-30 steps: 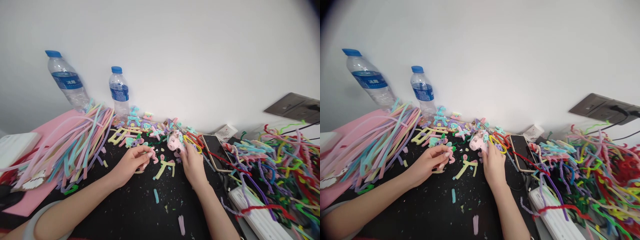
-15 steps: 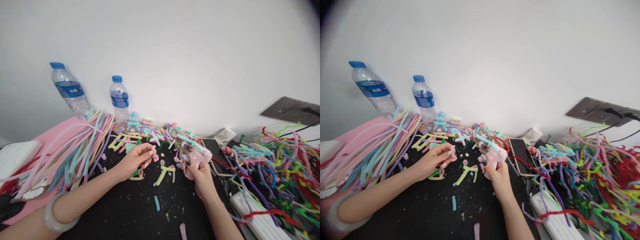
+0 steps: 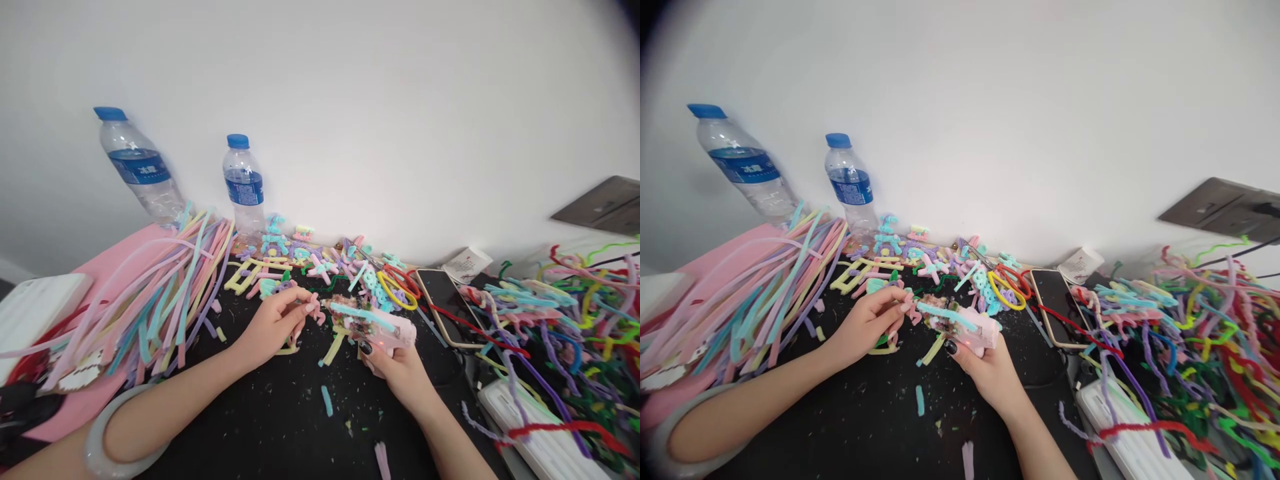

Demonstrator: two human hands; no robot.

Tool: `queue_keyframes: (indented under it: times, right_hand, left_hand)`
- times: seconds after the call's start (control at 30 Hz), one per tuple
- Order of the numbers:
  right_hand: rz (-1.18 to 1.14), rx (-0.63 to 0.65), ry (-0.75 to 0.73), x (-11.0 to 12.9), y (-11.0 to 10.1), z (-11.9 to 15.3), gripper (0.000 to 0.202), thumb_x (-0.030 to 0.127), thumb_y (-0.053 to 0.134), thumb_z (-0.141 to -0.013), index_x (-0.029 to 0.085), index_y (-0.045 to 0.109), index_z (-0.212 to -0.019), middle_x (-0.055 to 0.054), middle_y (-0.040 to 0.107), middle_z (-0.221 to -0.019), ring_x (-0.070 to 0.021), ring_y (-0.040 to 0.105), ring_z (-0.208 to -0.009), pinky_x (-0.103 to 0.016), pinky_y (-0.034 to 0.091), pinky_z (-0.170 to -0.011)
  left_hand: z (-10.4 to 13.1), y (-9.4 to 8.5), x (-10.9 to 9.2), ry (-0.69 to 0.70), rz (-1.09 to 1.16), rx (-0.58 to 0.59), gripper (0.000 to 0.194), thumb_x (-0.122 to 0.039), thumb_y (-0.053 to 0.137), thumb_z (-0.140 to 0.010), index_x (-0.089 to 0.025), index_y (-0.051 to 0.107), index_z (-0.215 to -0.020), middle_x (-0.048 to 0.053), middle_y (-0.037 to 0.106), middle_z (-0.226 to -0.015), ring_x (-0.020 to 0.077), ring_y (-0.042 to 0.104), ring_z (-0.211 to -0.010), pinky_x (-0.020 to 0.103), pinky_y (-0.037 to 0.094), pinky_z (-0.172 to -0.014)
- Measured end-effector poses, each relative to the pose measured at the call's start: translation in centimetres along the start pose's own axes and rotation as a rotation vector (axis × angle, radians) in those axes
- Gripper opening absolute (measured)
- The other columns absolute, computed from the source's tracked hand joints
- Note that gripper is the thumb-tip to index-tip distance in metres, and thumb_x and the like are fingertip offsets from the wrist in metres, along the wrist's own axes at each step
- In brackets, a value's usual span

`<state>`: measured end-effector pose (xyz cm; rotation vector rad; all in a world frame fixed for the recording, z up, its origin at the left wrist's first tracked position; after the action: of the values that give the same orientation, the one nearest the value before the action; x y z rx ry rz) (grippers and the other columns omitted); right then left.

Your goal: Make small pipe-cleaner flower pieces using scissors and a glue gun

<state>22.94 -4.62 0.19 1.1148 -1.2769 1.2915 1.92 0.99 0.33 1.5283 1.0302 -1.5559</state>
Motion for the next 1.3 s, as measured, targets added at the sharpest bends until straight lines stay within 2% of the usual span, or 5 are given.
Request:
queue_keyframes:
  times: [0.27, 0.5, 0.87, 1.03, 1.3]
  right_hand:
    - [0.02, 0.028, 0.006, -0.43, 0.07, 0.07, 0.04, 0.053, 0.069, -0.067, 0.019, 0.065, -0.087, 0.001, 0.051, -0.052, -0.0145, 0.047, -0.049, -0.025, 0.038, -0.041]
    - [-0.015, 0.119, 0.053, -0.02, 0.34, 0.02, 0.045, 0.055, 0.064, -0.072, 0.016, 0.06, -0.094, 0.005, 0.044, -0.051, -0.0078, 0.031, -0.043, -0.02, 0.025, -0.037]
    - [-0.008, 0.107, 0.063, 0.16, 0.33, 0.0, 0.041, 0.057, 0.065, -0.07, 0.017, 0.058, -0.08, 0.005, 0.044, -0.05, -0.0078, 0.031, -0.043, -0.02, 0.024, -0.037]
    - [0.008, 0.123, 0.047, 0.25, 0.35, 0.07, 0.038, 0.054, 0.065, -0.072, 0.017, 0.059, -0.081, 0.005, 0.044, -0.049, -0.008, 0.031, -0.042, -0.021, 0.023, -0.037]
    - [0.017, 0.137, 0.068, 0.23, 0.45, 0.04, 0.043, 0.057, 0.061, -0.074, 0.016, 0.053, -0.086, 0.006, 0.042, -0.051, -0.0072, 0.031, -0.043, -0.02, 0.022, -0.039]
  left_hand:
    - [0.22, 0.01, 0.03, 0.013, -0.051, 0.019, 0.023, -0.038, 0.047, -0.09, -0.017, 0.056, -0.088, 0.001, 0.059, -0.072, 0.0066, 0.039, -0.045, 0.02, 0.037, -0.046]
    - [0.26, -0.07, -0.2, 0.018, -0.073, 0.034, 0.025, -0.038, 0.045, -0.091, -0.017, 0.057, -0.087, 0.002, 0.06, -0.075, 0.0071, 0.041, -0.047, 0.02, 0.038, -0.047]
    - [0.27, -0.16, 0.06, 0.007, -0.06, 0.025, 0.023, -0.037, 0.047, -0.09, -0.017, 0.056, -0.087, 0.001, 0.059, -0.074, 0.0066, 0.04, -0.046, 0.02, 0.038, -0.045]
    - [0.32, -0.14, 0.23, 0.012, -0.06, 0.016, 0.019, -0.034, 0.049, -0.089, -0.017, 0.057, -0.088, -0.001, 0.056, -0.07, 0.0068, 0.04, -0.046, 0.02, 0.038, -0.046]
    - [0.32, -0.1, -0.21, 0.009, -0.091, 0.039, 0.025, -0.037, 0.046, -0.091, -0.016, 0.058, -0.088, 0.004, 0.063, -0.079, 0.0065, 0.041, -0.046, 0.021, 0.039, -0.046]
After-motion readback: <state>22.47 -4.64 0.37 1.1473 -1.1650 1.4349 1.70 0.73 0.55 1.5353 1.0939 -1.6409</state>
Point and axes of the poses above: each hand's wrist, its own z-axis away from the middle knuckle, its own y-axis out of the palm, x = y × z, the point moved 1 cm from there along -z, towards the middle knuckle
